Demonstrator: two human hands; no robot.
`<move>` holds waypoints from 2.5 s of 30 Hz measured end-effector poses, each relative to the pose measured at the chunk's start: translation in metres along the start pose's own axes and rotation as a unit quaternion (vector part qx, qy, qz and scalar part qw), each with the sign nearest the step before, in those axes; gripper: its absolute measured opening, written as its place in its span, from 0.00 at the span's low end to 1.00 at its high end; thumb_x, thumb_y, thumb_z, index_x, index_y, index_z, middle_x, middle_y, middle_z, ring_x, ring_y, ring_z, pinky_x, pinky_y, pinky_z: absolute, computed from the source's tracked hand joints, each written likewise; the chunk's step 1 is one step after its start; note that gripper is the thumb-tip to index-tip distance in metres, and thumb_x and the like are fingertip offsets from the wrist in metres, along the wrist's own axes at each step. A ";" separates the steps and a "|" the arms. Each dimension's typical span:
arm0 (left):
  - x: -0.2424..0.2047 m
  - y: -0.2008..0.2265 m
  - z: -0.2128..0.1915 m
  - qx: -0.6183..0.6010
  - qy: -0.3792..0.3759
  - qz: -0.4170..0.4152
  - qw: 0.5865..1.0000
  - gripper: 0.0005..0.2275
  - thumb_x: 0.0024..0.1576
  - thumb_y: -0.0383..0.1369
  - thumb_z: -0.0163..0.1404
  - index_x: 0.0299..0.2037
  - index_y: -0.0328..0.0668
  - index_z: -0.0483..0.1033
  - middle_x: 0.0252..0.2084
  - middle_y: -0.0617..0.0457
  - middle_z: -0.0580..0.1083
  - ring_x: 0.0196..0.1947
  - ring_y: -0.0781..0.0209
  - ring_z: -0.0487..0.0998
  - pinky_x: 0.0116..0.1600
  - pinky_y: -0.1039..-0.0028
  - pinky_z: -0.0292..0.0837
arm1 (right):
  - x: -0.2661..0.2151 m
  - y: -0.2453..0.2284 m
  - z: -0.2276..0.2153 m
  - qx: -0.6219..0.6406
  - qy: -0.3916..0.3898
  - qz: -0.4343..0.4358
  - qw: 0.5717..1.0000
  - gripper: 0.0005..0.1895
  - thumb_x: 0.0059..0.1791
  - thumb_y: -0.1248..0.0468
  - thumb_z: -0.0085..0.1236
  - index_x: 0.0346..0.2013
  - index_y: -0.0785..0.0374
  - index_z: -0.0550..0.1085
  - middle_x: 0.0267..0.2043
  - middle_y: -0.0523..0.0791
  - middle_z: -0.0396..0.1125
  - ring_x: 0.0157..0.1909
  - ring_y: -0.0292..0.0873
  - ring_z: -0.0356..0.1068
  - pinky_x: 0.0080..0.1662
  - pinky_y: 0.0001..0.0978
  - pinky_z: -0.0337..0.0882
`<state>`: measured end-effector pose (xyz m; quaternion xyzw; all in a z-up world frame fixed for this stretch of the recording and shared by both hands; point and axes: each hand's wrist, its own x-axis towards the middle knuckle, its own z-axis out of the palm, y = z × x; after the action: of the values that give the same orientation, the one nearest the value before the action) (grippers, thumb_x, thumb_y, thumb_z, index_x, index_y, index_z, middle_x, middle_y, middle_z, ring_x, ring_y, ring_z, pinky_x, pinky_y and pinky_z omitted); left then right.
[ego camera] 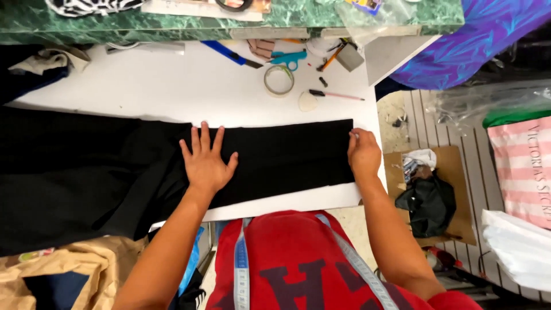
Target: Measuring and cutting black fabric on a workbench using a utility knife, ruler, and measuring tape.
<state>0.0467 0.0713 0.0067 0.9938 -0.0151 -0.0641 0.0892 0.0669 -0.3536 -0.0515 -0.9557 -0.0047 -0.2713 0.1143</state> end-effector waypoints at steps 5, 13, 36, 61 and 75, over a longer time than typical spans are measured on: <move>0.007 0.000 -0.009 0.010 -0.027 -0.016 0.999 0.37 0.57 0.62 0.33 0.77 0.60 0.48 0.80 0.41 0.43 0.79 0.39 0.37 0.73 0.36 0.25 | 0.022 -0.054 -0.026 0.051 0.011 -0.068 0.996 0.06 0.53 0.67 0.60 0.44 0.55 0.77 0.36 0.41 0.66 0.40 0.46 0.71 0.46 0.38 0.69; 0.010 0.008 -0.011 -0.003 -0.050 -0.028 0.998 0.40 0.55 0.66 0.31 0.78 0.61 0.45 0.80 0.42 0.38 0.79 0.39 0.33 0.73 0.36 0.24 | 0.008 -0.088 -0.042 0.015 -0.246 -0.130 0.960 0.35 0.55 0.46 0.51 0.71 0.62 0.64 0.75 0.52 0.57 0.76 0.55 0.53 0.71 0.56 0.49; -0.137 -0.151 -0.022 -0.018 0.136 -0.259 0.956 0.26 0.45 0.47 0.62 0.57 0.60 0.77 0.56 0.58 0.70 0.57 0.48 0.71 0.50 0.54 0.71 | -0.009 -0.173 -0.084 0.323 -0.244 0.035 0.914 0.16 0.48 0.65 0.69 0.50 0.57 0.79 0.48 0.43 0.74 0.53 0.46 0.75 0.55 0.35 0.75; -0.069 -0.183 -0.025 -0.093 0.252 -0.002 0.963 0.18 0.56 0.35 0.57 0.58 0.49 0.77 0.60 0.49 0.73 0.62 0.50 0.72 0.65 0.60 0.66 | 0.064 -0.146 -0.065 0.027 -0.378 0.253 0.890 0.40 0.42 0.45 0.73 0.63 0.62 0.74 0.53 0.51 0.74 0.56 0.56 0.73 0.51 0.51 0.74; -0.071 -0.187 -0.016 -0.046 0.120 -0.024 0.991 0.26 0.65 0.44 0.39 0.74 0.50 0.61 0.77 0.40 0.53 0.77 0.38 0.46 0.73 0.40 0.33 | 0.028 -0.071 -0.152 0.101 -0.374 0.356 0.850 0.18 0.46 0.69 0.57 0.49 0.53 0.80 0.46 0.56 0.72 0.38 0.57 0.74 0.21 0.47 0.76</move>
<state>-0.0181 0.2606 -0.0025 0.9893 0.0221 0.0529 0.1344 0.0069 -0.3192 0.1037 -0.9041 0.2663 0.1679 0.2889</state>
